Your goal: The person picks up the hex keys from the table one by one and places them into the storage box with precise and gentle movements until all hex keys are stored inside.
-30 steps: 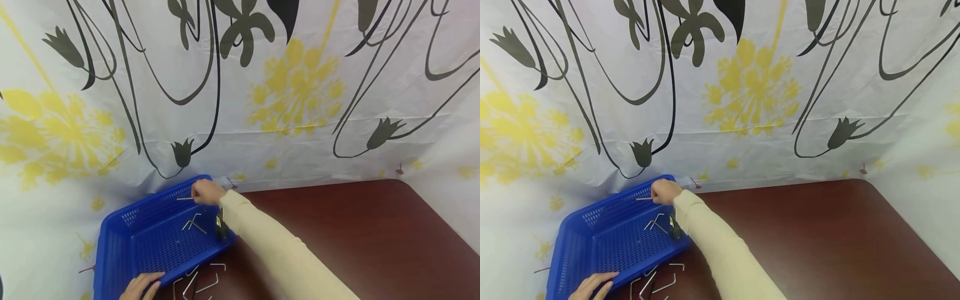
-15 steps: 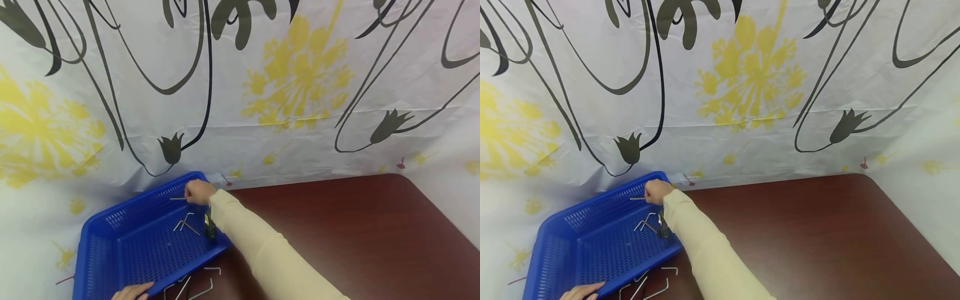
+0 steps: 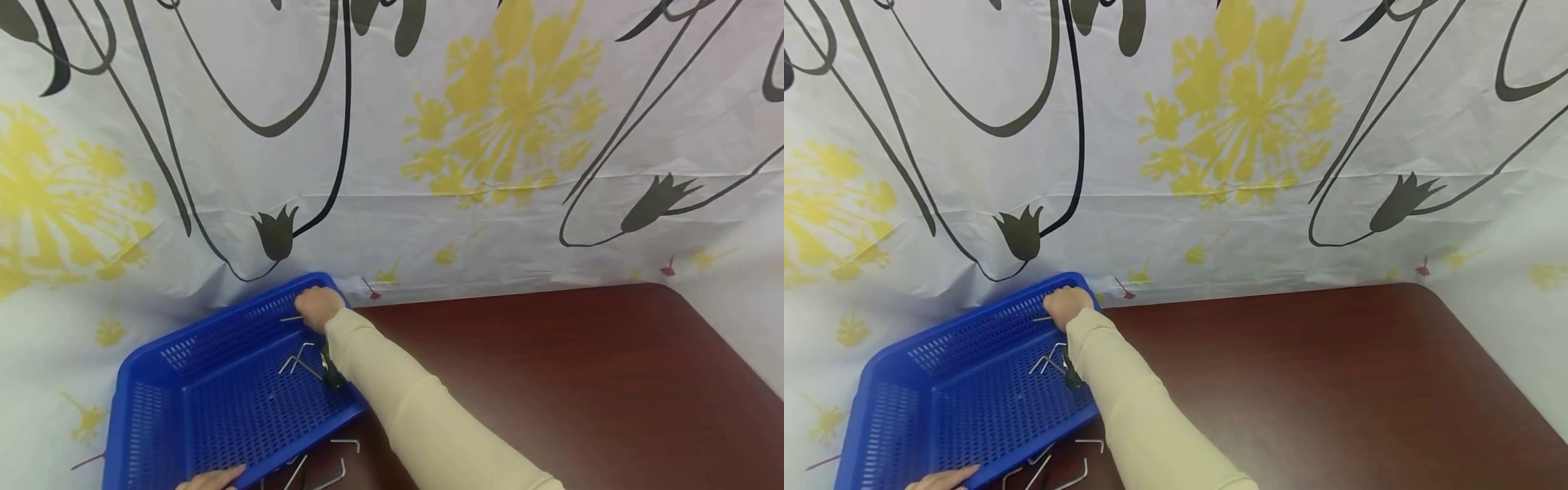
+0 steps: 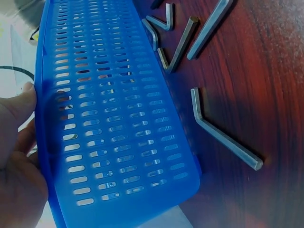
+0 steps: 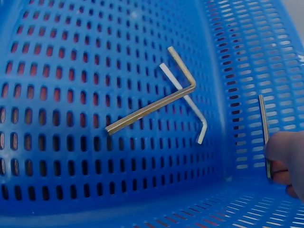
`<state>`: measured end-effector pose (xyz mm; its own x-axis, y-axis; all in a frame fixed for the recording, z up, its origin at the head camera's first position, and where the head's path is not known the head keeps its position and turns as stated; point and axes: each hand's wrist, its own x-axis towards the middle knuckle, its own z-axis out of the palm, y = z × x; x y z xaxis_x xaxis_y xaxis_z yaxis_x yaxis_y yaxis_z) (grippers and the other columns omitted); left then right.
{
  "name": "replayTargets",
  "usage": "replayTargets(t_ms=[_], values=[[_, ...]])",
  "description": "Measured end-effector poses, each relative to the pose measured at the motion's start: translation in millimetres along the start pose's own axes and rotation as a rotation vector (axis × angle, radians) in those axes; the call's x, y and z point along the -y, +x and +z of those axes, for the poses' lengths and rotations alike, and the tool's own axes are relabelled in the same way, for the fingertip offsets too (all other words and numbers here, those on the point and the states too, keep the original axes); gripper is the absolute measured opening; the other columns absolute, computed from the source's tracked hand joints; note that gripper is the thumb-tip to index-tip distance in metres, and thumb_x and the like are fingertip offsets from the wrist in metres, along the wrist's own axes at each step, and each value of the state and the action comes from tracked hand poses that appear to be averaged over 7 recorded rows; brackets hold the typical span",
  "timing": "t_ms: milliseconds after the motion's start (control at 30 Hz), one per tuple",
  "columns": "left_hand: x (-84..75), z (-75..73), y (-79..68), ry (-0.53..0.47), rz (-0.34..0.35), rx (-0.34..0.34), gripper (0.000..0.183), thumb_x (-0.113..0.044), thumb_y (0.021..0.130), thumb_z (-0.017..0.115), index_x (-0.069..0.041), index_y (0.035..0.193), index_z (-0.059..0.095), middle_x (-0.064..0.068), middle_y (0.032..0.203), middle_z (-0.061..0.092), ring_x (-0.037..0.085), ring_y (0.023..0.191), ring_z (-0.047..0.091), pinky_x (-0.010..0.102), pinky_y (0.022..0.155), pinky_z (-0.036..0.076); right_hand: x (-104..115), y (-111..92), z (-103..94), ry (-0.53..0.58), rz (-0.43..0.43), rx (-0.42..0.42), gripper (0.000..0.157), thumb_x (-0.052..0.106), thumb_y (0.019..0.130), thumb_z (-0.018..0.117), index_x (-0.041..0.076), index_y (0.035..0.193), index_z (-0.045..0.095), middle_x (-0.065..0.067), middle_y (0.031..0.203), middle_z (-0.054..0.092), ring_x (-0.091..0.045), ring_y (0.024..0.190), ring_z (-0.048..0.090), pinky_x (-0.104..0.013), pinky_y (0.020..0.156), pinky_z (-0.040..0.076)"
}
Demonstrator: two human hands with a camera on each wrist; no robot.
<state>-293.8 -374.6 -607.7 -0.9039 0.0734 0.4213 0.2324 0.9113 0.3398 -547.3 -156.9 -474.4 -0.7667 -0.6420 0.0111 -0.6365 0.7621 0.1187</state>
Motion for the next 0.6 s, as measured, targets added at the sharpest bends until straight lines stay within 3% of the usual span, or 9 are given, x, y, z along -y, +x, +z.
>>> replayTargets(t_ms=[133,267,333,400,500,567,600], values=[[-11.5,-8.9,2.4,-0.020,0.003,-0.014,0.029,-0.008,0.067,0.078,-0.025,0.091,0.074,-0.013,0.085,0.066,0.009,0.076,0.060,0.022,0.062,0.046,4,3,6.0,-0.092,-0.039,0.025,0.012,0.020,0.088,0.061,0.022,0.098,0.068,0.005,0.096,0.066,-0.015,0.090,0.060,-0.030,0.077,0.049],[-32.9,-27.2,9.1,-0.037,0.002,-0.019,0.026,-0.006,0.066,0.076,-0.019,0.089,0.074,-0.013,0.083,0.065,0.006,0.074,0.058,0.017,0.062,0.043,10,8,22.6,-0.121,-0.079,0.062,0.012,0.015,0.087,0.061,0.023,0.095,0.068,0.007,0.092,0.067,-0.012,0.084,0.062,-0.030,0.072,0.051],[-46.6,-37.4,14.7,-0.056,0.053,-0.057,0.021,-0.008,0.069,0.074,-0.017,0.088,0.073,-0.011,0.082,0.065,0.006,0.072,0.058,0.014,0.063,0.040,12,9,32.7,-0.086,-0.075,0.099,0.012,0.014,0.087,0.062,0.022,0.095,0.067,0.007,0.090,0.067,-0.011,0.080,0.062,-0.030,0.069,0.052],[-57.0,-43.8,21.4,-0.075,0.139,-0.121,0.007,-0.018,0.084,0.066,-0.015,0.086,0.072,-0.007,0.079,0.066,0.008,0.069,0.059,0.013,0.063,0.040,12,9,40.1,-0.048,-0.055,0.117,0.009,0.015,0.087,0.063,0.021,0.094,0.067,0.006,0.087,0.067,-0.011,0.078,0.062,-0.030,0.067,0.052],[-66.3,-48.8,30.8,-0.073,0.259,-0.218,0.039,-0.037,0.098,0.045,-0.011,0.084,0.070,0.001,0.075,0.066,0.014,0.064,0.060,0.019,0.060,0.043,11,9,43.9,-0.013,-0.023,0.114,0.007,0.018,0.088,0.063,0.020,0.094,0.067,0.006,0.086,0.066,-0.011,0.077,0.062,-0.031,0.066,0.052],[-66.7,-48.7,33.7,-0.058,0.284,-0.256,0.057,-0.046,0.099,0.030,-0.009,0.082,0.069,0.004,0.073,0.065,0.016,0.062,0.059,0.021,0.059,0.043,11,10,43.8,-0.015,-0.017,0.089,0.006,0.020,0.088,0.063,0.019,0.093,0.067,0.005,0.084,0.066,-0.010,0.076,0.062,-0.030,0.065,0.052],[-66.7,-48.8,34.5,-0.055,0.289,-0.268,0.058,-0.045,0.099,0.029,-0.008,0.081,0.070,0.004,0.073,0.065,0.017,0.061,0.059,0.022,0.059,0.043,12,11,43.5,-0.014,-0.016,0.081,0.007,0.020,0.089,0.062,0.019,0.094,0.067,0.005,0.084,0.066,-0.011,0.076,0.062,-0.030,0.065,0.052]])
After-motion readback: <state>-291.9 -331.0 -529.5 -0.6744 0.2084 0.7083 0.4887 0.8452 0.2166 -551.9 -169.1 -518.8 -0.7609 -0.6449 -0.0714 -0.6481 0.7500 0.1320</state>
